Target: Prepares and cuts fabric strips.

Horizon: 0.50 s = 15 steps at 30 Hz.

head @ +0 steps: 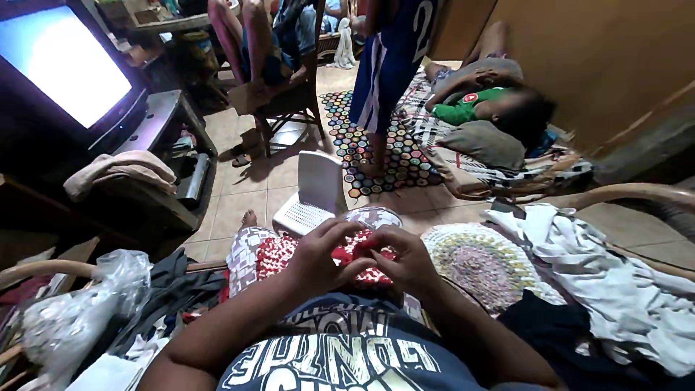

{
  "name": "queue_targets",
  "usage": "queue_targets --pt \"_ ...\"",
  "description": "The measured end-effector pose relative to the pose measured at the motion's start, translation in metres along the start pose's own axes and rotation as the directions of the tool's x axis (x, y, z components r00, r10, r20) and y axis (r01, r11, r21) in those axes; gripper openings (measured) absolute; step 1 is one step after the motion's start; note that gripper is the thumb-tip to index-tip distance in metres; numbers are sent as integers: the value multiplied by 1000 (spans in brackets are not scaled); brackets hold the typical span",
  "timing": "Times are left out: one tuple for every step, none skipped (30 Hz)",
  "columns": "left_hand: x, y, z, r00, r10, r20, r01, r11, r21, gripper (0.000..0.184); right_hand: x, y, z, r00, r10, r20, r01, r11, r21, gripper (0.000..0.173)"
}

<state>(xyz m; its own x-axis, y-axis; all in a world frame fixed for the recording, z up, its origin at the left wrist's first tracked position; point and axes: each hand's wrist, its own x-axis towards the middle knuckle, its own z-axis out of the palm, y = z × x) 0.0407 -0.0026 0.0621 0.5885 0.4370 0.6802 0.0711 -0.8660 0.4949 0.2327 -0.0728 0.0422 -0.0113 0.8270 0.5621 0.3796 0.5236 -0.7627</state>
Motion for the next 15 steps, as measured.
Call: queue_targets --pt "1 1 0 1000 6 -20 -6 1000 -1 37 3 -1 3 997 -76 18 77 991 -109 14" --pt "2 0 -1 1000 -6 -26 5 1000 -13 30 6 -2 6 989 -144 27 147 969 -198 14" --pt "1 -2 -1 999 -21 -29 19 999 -40 24 9 -3 8 979 -200 33 201 945 -259 13" --pt "0 -4 -1 999 -39 -30 36 996 -77 20 10 -3 10 972 -232 35 232 929 -288 13" --pt "-1 -5 -2 998 -50 -31 47 993 -106 18 12 -2 11 968 -248 33 246 923 -296 13" --pt "-3 -7 -2 998 -58 -28 53 990 -130 18 12 -1 12 967 -253 30 251 923 -292 13" --pt "-5 -8 -2 998 -67 -22 63 985 -158 17 12 1 12 967 -252 30 250 926 -282 13" --pt "-7 -9 -2 997 -82 -14 78 979 -190 16 11 2 11 970 -242 32 242 932 -272 13" --pt "-9 -10 -2 995 -102 -8 98 971 -220 16 10 3 11 973 -226 42 229 938 -261 13" --pt "-11 -12 -1 993 -116 -4 112 964 -243 15 10 4 10 977 -206 54 213 944 -253 13" --pt "-13 -13 -1 993 -122 -5 116 960 -255 15 9 4 10 981 -184 67 195 950 -245 14" --pt "-14 -14 0 993 -122 -5 117 959 -260 15 9 4 9 984 -162 76 176 955 -237 15" --pt "-16 -15 0 993 -119 -6 113 958 -265 16 8 4 9 987 -139 84 155 961 -227 15" --pt "-17 -16 0 993 -115 -6 109 958 -267 17 8 4 9 989 -122 85 138 966 -219 16" --pt "-18 -16 0 993 -116 -5 111 957 -267 19 8 4 8 990 -110 85 126 969 -212 18"
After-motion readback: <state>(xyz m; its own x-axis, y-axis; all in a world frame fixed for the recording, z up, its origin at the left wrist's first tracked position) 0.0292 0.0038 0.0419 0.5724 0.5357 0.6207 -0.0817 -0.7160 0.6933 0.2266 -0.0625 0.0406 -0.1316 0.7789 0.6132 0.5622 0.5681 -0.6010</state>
